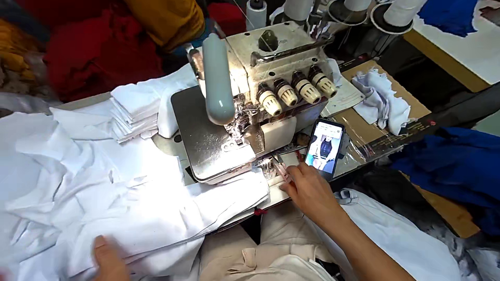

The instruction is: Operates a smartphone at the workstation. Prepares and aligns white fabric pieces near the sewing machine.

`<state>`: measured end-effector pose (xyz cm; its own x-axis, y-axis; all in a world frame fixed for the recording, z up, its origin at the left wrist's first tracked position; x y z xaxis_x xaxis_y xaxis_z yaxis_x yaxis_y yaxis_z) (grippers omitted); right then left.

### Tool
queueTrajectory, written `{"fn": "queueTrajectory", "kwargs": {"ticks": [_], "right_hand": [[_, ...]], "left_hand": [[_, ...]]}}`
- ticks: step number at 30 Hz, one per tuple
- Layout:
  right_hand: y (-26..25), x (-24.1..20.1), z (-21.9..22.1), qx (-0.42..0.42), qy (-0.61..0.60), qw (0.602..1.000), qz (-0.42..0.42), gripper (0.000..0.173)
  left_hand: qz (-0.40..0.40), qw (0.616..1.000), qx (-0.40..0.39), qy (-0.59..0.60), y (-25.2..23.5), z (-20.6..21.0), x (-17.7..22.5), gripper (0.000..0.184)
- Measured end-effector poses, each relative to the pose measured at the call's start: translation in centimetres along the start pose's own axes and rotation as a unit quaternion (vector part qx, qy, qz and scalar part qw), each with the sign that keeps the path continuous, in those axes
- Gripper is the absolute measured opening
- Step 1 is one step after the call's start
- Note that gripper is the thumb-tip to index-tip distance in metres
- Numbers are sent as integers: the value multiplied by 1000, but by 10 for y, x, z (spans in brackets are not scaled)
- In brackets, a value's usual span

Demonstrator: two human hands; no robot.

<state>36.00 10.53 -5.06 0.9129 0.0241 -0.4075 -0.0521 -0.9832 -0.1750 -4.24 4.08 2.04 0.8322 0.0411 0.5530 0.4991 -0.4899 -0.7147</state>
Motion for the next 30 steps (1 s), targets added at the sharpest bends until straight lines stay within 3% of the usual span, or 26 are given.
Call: {"fn": "queueTrajectory", "kwargs": {"ticks": [2,4,6,9,13,16,20,24,27,30], "right_hand": [[14,4,10,17,8,1000,1,26],[27,2,13,58,1,998,-10,15],[41,3,12,66,-38,997,3,17],[68,6,4,45,-170,984,33,20],[104,8,20,-155,-334,922,120,20],[106,2,49,-210,-312,924,65,20],[90,-11,88,-297,-282,912,-19,23],[89,-16,120,-412,-178,893,-40,27],[92,-22,110,-481,-94,871,-31,37],[72,-34,67,-402,-166,900,-24,34]], "left_hand": [[174,980,-76,66,24,15,33,37],[233,942,-190,148,56,42,71,19],[252,914,-254,191,87,67,99,19],[252,904,-270,217,104,90,121,22],[266,914,-276,131,109,115,132,33],[283,913,-268,121,109,123,134,25],[271,909,-244,202,84,107,141,21],[308,882,-275,226,96,91,145,17],[293,865,-352,205,131,104,120,26],[269,861,-372,218,127,102,119,32]]}}
Point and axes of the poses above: each hand's wrist, its own y-axis away from the middle knuckle, its own z-axis out of the palm, x = y × z, the point moved 8 cm from there along -y, towards the middle knuckle, and after that the axes turned 8 degrees about x, right-handed, at the moved point
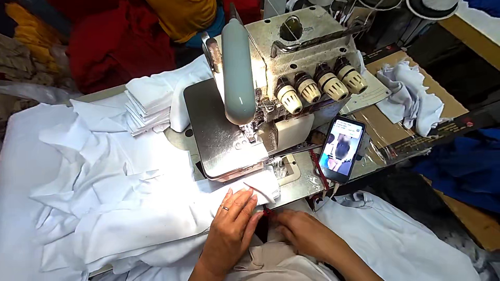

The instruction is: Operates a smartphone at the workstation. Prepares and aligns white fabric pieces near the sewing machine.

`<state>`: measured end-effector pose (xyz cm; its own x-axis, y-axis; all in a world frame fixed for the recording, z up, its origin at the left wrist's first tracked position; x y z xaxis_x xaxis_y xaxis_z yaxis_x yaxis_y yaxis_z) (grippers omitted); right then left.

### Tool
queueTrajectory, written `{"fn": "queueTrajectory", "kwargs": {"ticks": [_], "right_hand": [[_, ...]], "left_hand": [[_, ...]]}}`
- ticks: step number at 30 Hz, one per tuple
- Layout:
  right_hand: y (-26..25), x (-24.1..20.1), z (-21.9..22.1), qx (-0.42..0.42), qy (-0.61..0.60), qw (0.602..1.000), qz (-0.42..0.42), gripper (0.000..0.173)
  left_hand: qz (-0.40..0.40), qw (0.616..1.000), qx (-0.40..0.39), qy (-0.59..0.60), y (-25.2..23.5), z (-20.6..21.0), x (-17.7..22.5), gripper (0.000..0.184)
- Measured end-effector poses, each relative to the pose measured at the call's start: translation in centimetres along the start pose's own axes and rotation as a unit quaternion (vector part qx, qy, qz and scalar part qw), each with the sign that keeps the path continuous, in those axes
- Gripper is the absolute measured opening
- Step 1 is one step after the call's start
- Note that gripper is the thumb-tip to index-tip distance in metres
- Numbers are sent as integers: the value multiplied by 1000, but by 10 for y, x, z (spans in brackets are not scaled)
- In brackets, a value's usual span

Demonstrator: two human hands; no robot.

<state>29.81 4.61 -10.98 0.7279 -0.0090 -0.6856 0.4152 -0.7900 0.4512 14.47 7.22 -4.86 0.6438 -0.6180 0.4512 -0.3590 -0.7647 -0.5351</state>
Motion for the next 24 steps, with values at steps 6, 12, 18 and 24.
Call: {"fn": "queueTrajectory", "kwargs": {"ticks": [6,12,18,24], "right_hand": [[23,-21,-77,415,-118,894,-119,25],[9,-4,-84,432,-240,866,-76,18],[5,-4,-74,340,-362,867,-33,18],[-7,-23,-67,170,-487,857,1,21]], "left_hand": [[34,998,14,-46,-33,6,20,21],[50,993,37,-97,-44,21,23,18],[-63,989,94,100,-43,0,-6,13],[1,984,125,131,-40,-8,10,9]]}}
Point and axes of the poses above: each hand's wrist, its own y-axis away from the middle knuckle, its own z-axis out of the palm, x = y × z, the point moved 8 cm from there along -y, towards the middle knuckle, and after that the axes turned 8 degrees about x, right-handed, at the moved point
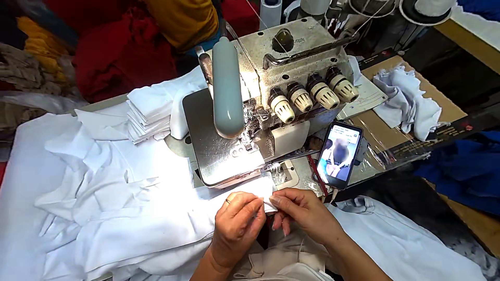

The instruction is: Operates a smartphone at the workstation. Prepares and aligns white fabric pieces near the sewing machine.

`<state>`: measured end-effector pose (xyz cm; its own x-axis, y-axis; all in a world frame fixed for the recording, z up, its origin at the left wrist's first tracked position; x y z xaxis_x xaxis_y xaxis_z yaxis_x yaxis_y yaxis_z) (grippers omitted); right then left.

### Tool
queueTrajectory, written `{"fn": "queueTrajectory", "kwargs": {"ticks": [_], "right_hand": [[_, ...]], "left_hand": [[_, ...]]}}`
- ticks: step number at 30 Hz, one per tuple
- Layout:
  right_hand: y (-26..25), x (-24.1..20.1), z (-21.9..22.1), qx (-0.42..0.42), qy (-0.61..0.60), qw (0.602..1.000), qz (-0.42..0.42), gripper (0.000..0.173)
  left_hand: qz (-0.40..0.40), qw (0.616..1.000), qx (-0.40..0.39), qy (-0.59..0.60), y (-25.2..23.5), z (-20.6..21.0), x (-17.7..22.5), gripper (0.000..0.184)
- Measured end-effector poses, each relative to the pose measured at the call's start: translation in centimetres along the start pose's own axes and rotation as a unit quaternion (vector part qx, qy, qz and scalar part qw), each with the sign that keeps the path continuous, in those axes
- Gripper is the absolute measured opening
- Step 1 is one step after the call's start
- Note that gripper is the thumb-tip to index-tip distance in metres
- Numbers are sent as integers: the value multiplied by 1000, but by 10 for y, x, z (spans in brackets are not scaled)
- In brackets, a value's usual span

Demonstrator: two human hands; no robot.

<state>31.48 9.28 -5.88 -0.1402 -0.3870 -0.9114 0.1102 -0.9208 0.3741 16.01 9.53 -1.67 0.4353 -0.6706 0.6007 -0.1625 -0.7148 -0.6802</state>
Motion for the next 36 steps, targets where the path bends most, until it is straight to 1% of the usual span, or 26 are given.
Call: {"fn": "queueTrajectory", "kwargs": {"ticks": [2,4,8,10,11,12,14,15,16,17,18,19,20,21,22,23,24,26,27,28,29,31,32,33,35,36], "right_hand": [[-2,0,1,19,5,1000,-10,15],[-5,1,1,24,1,1000,-16,15],[-6,4,-2,30,-5,999,-21,21],[-7,3,-12,70,36,996,-41,20],[-6,1,-19,110,90,987,-77,19],[-3,-3,-26,164,162,962,-145,16],[9,-16,-26,258,277,876,-301,20],[15,-20,-22,261,282,862,-331,26],[17,-21,-15,237,239,886,-318,30],[14,-18,-5,171,148,940,-255,34],[10,-13,10,72,18,985,-158,42],[7,-7,31,-37,-121,991,-44,47],[6,-4,49,-113,-233,965,53,44],[4,-5,63,-134,-295,939,115,31],[2,-10,74,-133,-305,933,135,19],[2,-19,82,-139,-285,941,120,9],[3,-31,90,-153,-240,955,79,2],[12,-59,100,-181,-134,973,-53,8],[18,-73,102,-188,-90,969,-132,8],[24,-84,100,-183,-56,960,-204,10],[26,-91,92,-165,-30,952,-255,13],[19,-92,61,-89,0,955,-284,15],[11,-87,41,-42,3,960,-277,13],[2,-80,19,4,-6,965,-261,12],[-12,-61,-22,84,-38,973,-211,9],[-15,-50,-38,117,-57,975,-180,12]], "left_hand": [[33,999,5,-27,2,1,5,10],[29,999,15,-30,1,-2,5,9],[-39,997,65,-30,-4,-20,-6,7],[-73,993,90,-29,-7,-33,-14,6],[-88,991,102,-20,-7,-39,-18,5],[-92,989,115,-12,-7,-44,-18,4],[-67,990,128,-6,-10,-50,-8,3],[-44,991,122,-10,-11,-50,1,3],[-18,993,112,-16,-12,-49,10,3],[12,995,101,-25,-13,-47,19,4],[44,995,84,-33,-14,-45,26,5],[74,995,56,-44,-16,-43,31,7],[100,994,22,-47,-19,-42,33,9],[119,992,-14,-41,-25,-43,34,13],[124,991,-55,-22,-34,-45,33,22],[113,988,-102,14,-45,-49,31,36],[91,981,-159,58,-56,-54,29,54],[0,950,-277,146,-72,-62,19,85],[-58,923,-335,181,-74,-64,12,90],[-117,890,-389,208,-73,-66,2,87],[-172,854,-439,219,-67,-70,-10,73],[-261,802,-505,183,-56,-91,-43,34],[-297,783,-525,149,-52,-107,-59,22],[-321,778,-526,120,-50,-125,-73,16],[-346,791,-499,76,-48,-165,-95,12],[-349,803,-480,55,-47,-185,-103,14]]}}
Point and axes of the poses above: each hand's wrist, its own y-axis away from the middle knuckle, its own z-axis out of the palm, x = y × z, the point moved 8 cm from there along -y, towards the middle knuckle, and after that the axes turned 8 degrees about x, right-handed, at the moved point
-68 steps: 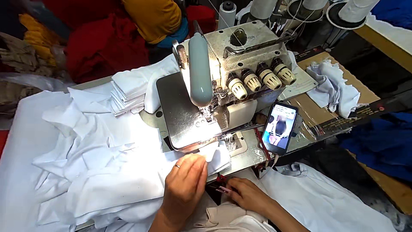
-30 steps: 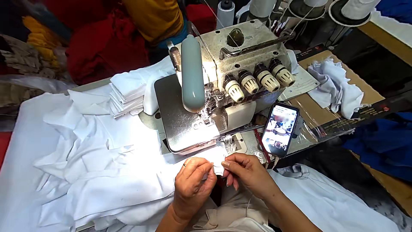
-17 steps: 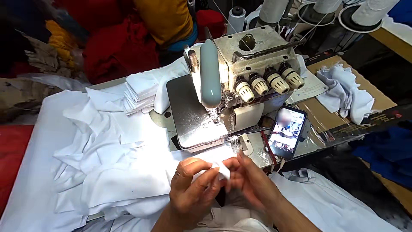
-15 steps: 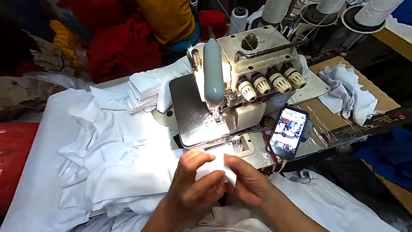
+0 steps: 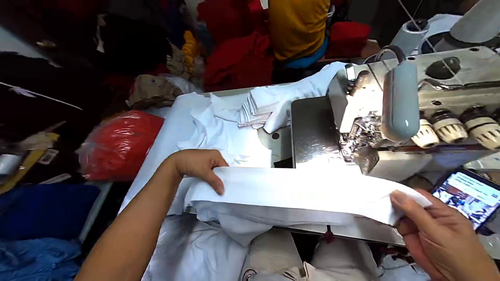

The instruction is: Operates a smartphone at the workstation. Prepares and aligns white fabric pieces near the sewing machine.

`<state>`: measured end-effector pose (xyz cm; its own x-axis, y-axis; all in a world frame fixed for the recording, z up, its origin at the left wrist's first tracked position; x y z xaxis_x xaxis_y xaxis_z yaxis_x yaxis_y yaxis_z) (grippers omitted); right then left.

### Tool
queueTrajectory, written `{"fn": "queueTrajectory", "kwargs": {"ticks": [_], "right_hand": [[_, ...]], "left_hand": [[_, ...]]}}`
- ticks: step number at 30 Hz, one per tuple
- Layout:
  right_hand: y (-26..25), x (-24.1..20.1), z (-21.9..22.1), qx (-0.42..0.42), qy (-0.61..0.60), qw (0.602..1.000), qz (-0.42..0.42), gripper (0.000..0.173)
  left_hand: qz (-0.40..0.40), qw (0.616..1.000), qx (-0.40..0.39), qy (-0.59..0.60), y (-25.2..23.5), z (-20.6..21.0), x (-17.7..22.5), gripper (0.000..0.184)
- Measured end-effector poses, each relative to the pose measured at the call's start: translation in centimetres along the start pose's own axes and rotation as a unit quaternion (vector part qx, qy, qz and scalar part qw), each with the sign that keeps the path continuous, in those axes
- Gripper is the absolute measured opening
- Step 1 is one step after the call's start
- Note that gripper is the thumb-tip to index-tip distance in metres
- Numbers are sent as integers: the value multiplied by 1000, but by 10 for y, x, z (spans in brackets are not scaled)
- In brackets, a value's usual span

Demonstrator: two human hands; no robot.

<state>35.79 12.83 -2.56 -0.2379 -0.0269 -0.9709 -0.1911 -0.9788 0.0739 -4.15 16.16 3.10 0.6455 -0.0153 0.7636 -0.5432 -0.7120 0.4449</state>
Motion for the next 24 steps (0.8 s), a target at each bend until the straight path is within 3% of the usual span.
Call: {"fn": "queueTrajectory", "kwargs": {"ticks": [3,6,8,9,11,12,14,15,17,19,22,24], "right_hand": [[4,21,-29,62,-17,995,78,17],[18,32,-23,58,-15,993,104,12],[26,34,-2,36,-21,992,121,7],[30,36,12,21,-31,990,137,6],[33,41,37,-15,-45,986,163,6],[35,44,48,-36,-44,983,173,7],[37,50,64,-77,-20,981,175,13],[37,51,69,-91,-3,981,170,14],[36,51,73,-90,19,984,152,10],[36,49,72,-68,16,987,142,6],[37,43,67,-56,7,990,127,7],[39,45,62,-66,9,990,128,8]], "left_hand": [[49,990,133,-15,42,-33,-29,25],[138,940,289,121,79,-51,-47,25],[194,838,407,307,86,-54,-43,27],[243,780,421,394,89,-56,-45,33],[385,703,331,498,88,-50,-30,23],[401,681,308,529,78,-37,-6,17],[333,778,289,447,46,7,36,31],[290,834,323,341,26,32,55,33],[212,902,355,128,-13,78,80,22],[187,927,309,98,-40,110,91,18],[217,932,237,170,-44,126,117,37],[206,933,261,140,-49,127,118,27]]}}
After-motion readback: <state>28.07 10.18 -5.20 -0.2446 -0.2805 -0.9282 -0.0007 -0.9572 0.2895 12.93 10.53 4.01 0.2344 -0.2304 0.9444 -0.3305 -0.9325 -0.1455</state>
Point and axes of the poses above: each hand's wrist, its own y-axis away from the middle knuckle, its own z-axis out of the palm, x = y × z, the point moved 8 cm from there along -y, towards the middle knuckle, and after that the axes turned 8 degrees about x, right-handed, at the moved point
